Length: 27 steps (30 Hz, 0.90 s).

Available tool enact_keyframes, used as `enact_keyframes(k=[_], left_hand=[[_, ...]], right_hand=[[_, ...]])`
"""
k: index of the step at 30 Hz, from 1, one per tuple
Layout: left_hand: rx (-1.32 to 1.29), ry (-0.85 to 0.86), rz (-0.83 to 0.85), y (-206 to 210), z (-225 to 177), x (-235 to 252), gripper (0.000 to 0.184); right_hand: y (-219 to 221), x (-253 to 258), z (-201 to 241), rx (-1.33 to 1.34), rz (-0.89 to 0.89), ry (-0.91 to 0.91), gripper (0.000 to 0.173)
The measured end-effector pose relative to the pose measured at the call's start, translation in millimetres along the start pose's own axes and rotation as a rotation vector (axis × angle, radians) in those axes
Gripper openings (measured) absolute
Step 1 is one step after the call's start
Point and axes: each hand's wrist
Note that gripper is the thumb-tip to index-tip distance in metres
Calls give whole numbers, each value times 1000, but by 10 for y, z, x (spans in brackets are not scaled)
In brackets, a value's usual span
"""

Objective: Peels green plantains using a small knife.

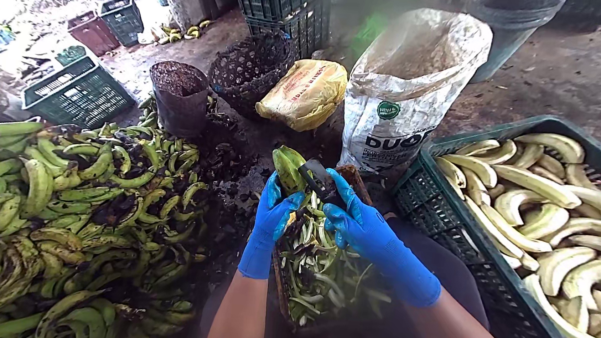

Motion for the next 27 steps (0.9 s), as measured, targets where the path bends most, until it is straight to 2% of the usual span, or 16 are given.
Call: enact_keyframes(k=[14, 27], left_hand=[[-63, 9, -11, 9, -73, -6, 68], [2, 54, -16, -22, -100, -42, 72]], right_hand=[[58, 10, 27, 8, -36, -47, 70], [93, 17, 27, -124, -71, -67, 69]])
Point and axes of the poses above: each hand's wrist, its own x-axis towards the middle knuckle, its own y-axis out of the palm, z = x × y, and after that the axes turned 2 degrees about -z, right-handed
